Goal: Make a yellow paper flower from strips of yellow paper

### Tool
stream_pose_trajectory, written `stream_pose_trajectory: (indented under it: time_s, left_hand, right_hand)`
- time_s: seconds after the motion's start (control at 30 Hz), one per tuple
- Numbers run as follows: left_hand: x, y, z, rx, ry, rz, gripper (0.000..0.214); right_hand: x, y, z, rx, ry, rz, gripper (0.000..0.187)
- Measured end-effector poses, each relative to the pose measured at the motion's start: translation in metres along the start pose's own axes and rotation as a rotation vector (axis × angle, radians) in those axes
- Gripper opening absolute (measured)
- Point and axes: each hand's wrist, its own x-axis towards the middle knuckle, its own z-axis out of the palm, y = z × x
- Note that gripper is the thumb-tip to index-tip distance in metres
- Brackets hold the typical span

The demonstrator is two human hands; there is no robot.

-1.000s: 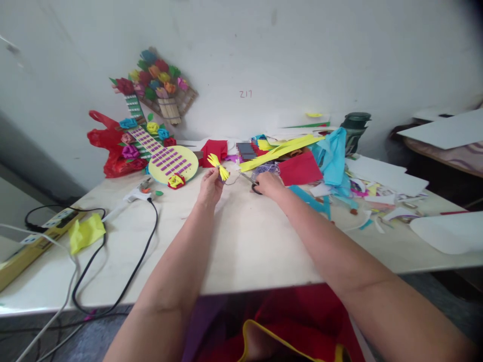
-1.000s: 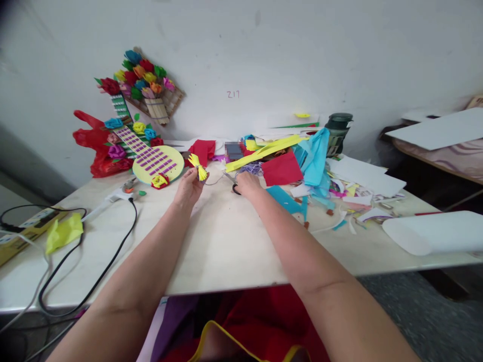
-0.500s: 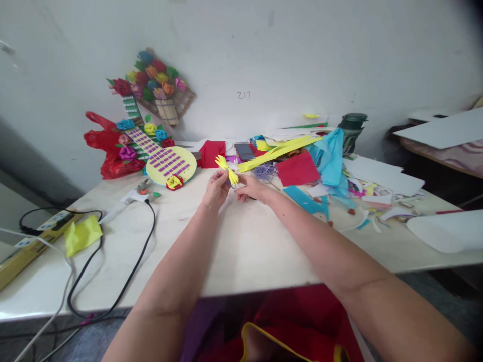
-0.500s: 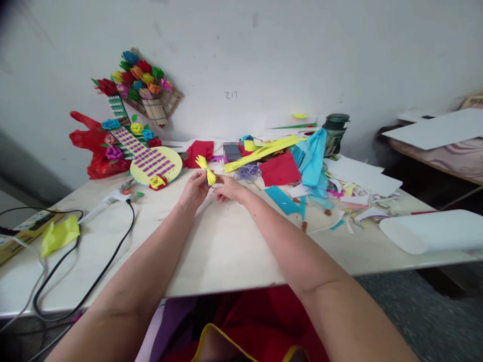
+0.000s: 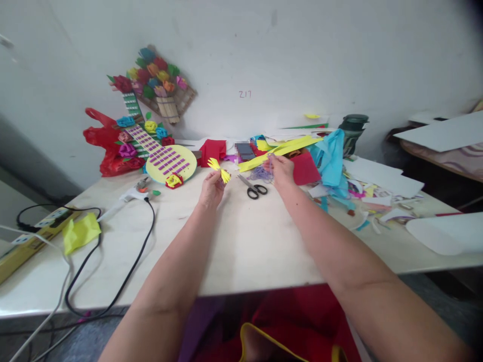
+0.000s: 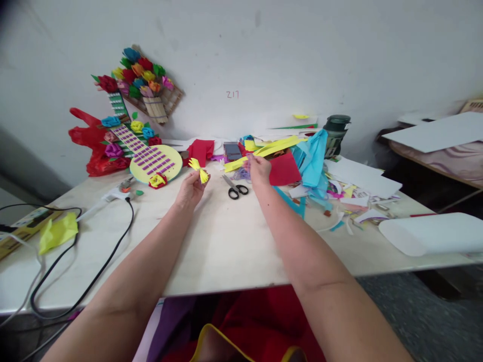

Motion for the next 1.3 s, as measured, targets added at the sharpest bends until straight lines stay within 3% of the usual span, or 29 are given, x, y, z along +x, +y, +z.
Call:
stream_pose_trajectory:
  time_s: [0.1, 0.23, 0.33, 0.47, 0.6, 0.9, 1.13, 1.3]
  left_hand:
    - [0.000, -0.004, -0.001, 0.028, -0.036, -0.021, 0.017]
    - [-0.001, -0.008, -0.001, 0.073, -0.080, -0.046, 0.020]
    - [-0.001, -0.009, -0.001, 0.087, -0.088, -0.052, 0.022]
    - [-0.003, -0.009, 0.001, 0.087, -0.119, -0.057, 0.021]
    - [-0.004, -0.010, 0.001, 0.099, -0.151, -0.058, 0.021]
    - [-0.002, -0.010, 0.004, 0.052, -0.086, -0.105, 0.021]
    - [-0.005, -0.009, 0.007, 0.039, -0.136, -0.124, 0.023]
    - [-0.009, -0.009, 0.013, 0.062, -0.130, -0.159, 0.027]
  right_hand:
    - [0.012, 0.002, -0.018, -0.361, 0.060, -0.232, 0.034]
    - [0.013, 0.004, -0.033, -0.973, 0.000, -0.272, 0.032]
    - [0.005, 0.002, -0.030, -1.202, 0.020, -0.321, 0.032]
    - [-0.004, -0.003, -0.020, -1.208, 0.001, -0.419, 0.033]
    - [-0.011, -0.005, -0.014, -1.141, -0.067, -0.608, 0.027]
    - [-0.039, -0.003, 0.014, -0.840, -0.333, -0.940, 0.026]
    - [-0.054, -0.001, 0.023, -0.767, -0.403, -0.991, 0.031]
    - [-0.059, -0.002, 0.027, -0.818, -0.440, -0.951, 0.022]
